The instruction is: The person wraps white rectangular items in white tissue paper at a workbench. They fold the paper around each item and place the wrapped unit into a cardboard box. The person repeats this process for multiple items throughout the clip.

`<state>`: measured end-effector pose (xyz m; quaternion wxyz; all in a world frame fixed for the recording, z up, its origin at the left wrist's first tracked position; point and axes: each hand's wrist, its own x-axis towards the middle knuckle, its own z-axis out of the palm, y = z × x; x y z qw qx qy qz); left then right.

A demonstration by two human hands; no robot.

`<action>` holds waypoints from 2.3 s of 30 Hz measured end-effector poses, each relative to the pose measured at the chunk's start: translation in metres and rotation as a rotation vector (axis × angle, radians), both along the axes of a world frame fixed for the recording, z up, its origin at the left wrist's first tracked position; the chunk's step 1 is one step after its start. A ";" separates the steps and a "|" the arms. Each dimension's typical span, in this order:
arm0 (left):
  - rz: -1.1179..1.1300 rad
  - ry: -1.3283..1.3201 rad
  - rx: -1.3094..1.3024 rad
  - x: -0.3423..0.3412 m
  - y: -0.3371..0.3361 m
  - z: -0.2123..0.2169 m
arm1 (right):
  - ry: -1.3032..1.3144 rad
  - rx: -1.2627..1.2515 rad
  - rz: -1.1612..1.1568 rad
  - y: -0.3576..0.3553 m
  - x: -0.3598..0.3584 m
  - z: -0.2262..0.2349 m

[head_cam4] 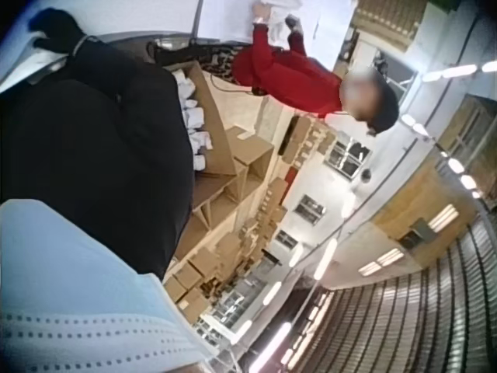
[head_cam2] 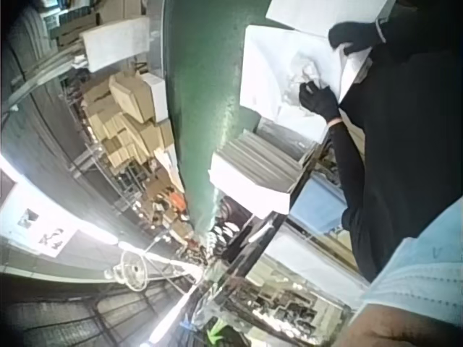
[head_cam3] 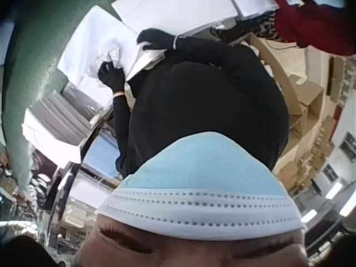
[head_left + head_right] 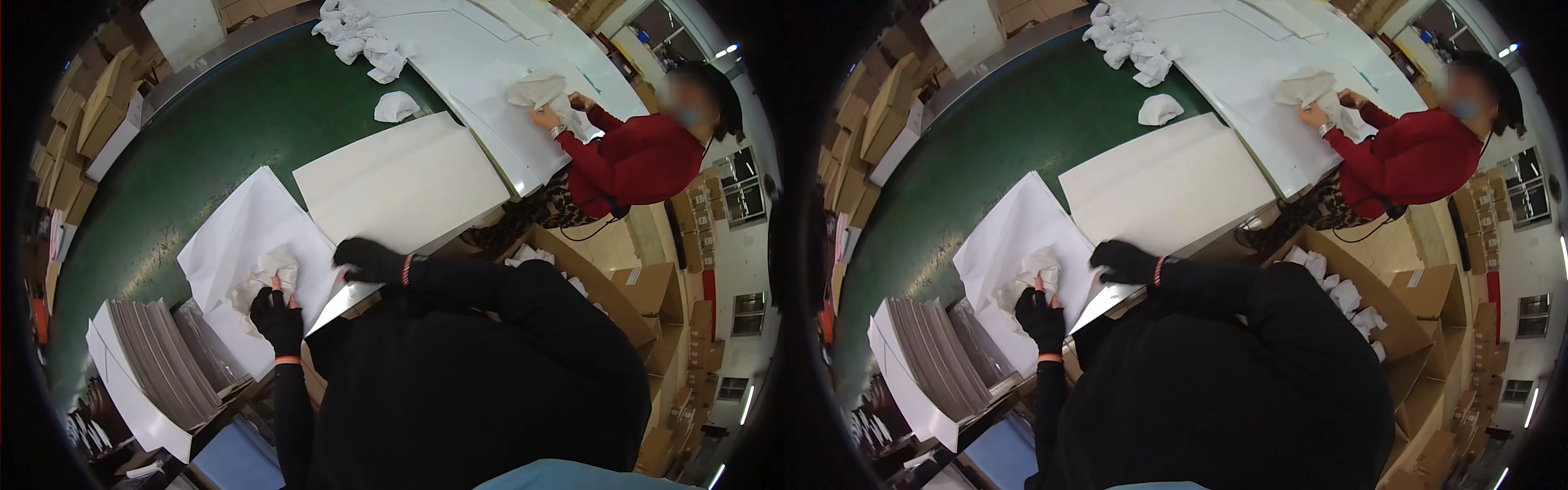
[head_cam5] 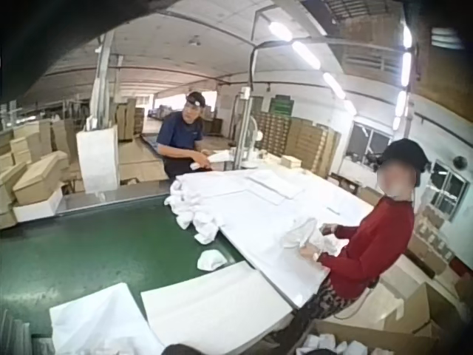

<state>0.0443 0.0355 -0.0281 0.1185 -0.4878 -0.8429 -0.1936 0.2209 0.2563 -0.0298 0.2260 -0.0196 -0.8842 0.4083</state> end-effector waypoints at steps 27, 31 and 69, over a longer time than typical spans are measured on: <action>-0.005 0.018 0.036 0.001 0.000 -0.001 | 0.383 -0.146 -1.198 0.290 0.300 0.046; 0.004 -0.018 0.028 0.002 -0.003 0.001 | 0.731 -0.870 -1.027 0.264 0.278 0.064; -0.007 0.028 0.049 0.004 -0.002 0.000 | -0.552 0.545 -1.107 0.138 0.140 -0.029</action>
